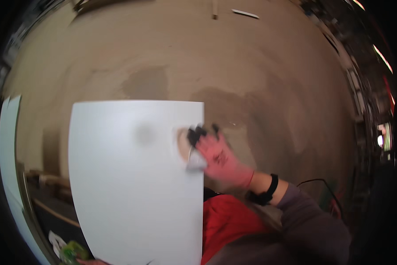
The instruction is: Cleaning white furniture panels with a cloth and cleaning solution in a warehouse setting.
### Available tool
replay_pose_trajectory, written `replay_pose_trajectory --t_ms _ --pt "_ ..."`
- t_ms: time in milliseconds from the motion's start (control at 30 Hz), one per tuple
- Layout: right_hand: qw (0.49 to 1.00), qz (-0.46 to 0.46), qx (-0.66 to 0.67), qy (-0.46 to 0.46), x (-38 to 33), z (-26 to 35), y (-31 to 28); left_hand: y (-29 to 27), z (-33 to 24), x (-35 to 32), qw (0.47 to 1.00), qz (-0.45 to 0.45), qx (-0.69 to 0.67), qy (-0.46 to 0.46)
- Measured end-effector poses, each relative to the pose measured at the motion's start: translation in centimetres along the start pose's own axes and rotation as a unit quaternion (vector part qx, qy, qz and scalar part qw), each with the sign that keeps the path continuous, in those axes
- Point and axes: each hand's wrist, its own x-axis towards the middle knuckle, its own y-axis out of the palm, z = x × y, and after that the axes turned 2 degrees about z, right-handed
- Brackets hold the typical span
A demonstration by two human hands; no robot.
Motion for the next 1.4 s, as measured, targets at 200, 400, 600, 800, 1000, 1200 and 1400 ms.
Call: replay_pose_trajectory --t_ms 200,400,600,800,1000,1200,1400 --pt "0.988 -0.073 -0.094 -0.102 11.7 3.5 -2.2 -3.9 7.6 5.4 0.989 -0.065 -0.12 -0.059" --pt "0.986 -0.076 -0.097 -0.111 22.1 14.9 -0.9 -10.3 0.4 3.4 0.952 -0.063 -0.192 -0.229" --pt "0.895 -0.153 0.151 -0.392 16.5 36.4 8.4 -21.5 1.3 0.6 0.957 -0.105 -0.205 -0.177" --pt "0.663 0.282 0.536 -0.44 -2.7 53.8 17.2 -27.0 0.8 -4.5 0.964 -0.138 -0.128 -0.19" --pt "0.744 0.05 0.1 -0.659 -6.7 54.0 18.8 -26.1 -2.2 -4.2 0.957 -0.141 -0.111 -0.23" --pt "0.893 -0.058 0.216 -0.391 10.5 38.1 8.6 -23.1 -2.5 -4.9 0.964 -0.052 -0.142 -0.219" --pt "0.964 -0.039 -0.085 -0.25 16.9 29.9 4.8 -22.1 -2.4 -5.5 0.966 -0.017 -0.169 -0.197"
